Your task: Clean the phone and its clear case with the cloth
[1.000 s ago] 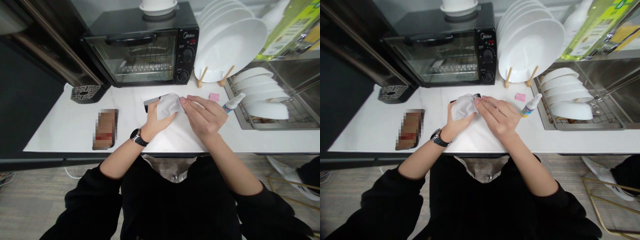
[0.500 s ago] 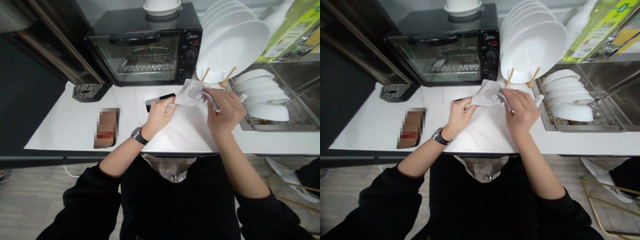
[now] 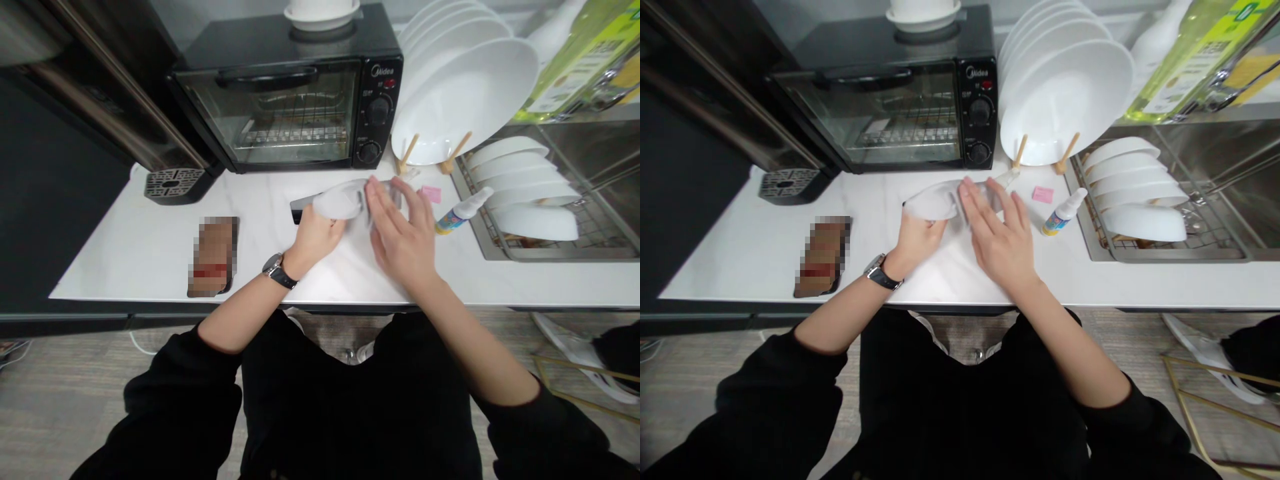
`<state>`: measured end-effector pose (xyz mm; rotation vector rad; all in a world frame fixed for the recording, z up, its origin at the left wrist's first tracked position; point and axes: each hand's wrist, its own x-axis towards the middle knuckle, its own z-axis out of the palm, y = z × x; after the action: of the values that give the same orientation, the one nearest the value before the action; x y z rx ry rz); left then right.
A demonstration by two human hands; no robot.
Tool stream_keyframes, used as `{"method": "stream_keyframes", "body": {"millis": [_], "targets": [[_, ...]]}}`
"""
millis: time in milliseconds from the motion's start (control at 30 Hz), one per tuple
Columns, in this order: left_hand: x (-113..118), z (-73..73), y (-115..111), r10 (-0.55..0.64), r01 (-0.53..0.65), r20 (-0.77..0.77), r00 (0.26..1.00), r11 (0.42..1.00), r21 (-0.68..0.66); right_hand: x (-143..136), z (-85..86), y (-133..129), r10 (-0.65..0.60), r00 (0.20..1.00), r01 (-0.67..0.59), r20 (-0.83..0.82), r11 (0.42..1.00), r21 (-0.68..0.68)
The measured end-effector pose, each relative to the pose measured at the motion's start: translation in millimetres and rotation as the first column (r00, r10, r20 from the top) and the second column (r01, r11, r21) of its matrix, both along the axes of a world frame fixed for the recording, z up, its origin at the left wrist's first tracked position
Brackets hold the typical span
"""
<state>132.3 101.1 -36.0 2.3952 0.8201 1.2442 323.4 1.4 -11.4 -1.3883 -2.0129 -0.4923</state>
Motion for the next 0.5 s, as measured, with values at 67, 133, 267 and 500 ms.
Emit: {"method": "stream_keyframes", "body": {"millis": [67,133,267,500], "targets": [[-2,9.3,-7,-0.006,0.005,0.05,0.999,1.0,0.018,13,-0.4,4,-0.111,0.992,0.111,-0.068,0.994,0.008],[-3,15.5,-12,-0.023,0.02,0.076,0.997,0.999,0.035,19,-0.7,4,-0.154,0.982,0.156,-0.107,0.988,0.012],[-3,13.7,-9,0.039,-0.041,0.011,0.999,0.988,0.151,1,1.4,-5,-0.013,0.999,0.012,-0.037,0.999,-0.038],[-6,11.1,-5,0.072,-0.071,-0.002,0.997,0.985,0.157,7,7.2,-7,-0.009,0.998,0.008,-0.064,1.0,-0.027]]}}
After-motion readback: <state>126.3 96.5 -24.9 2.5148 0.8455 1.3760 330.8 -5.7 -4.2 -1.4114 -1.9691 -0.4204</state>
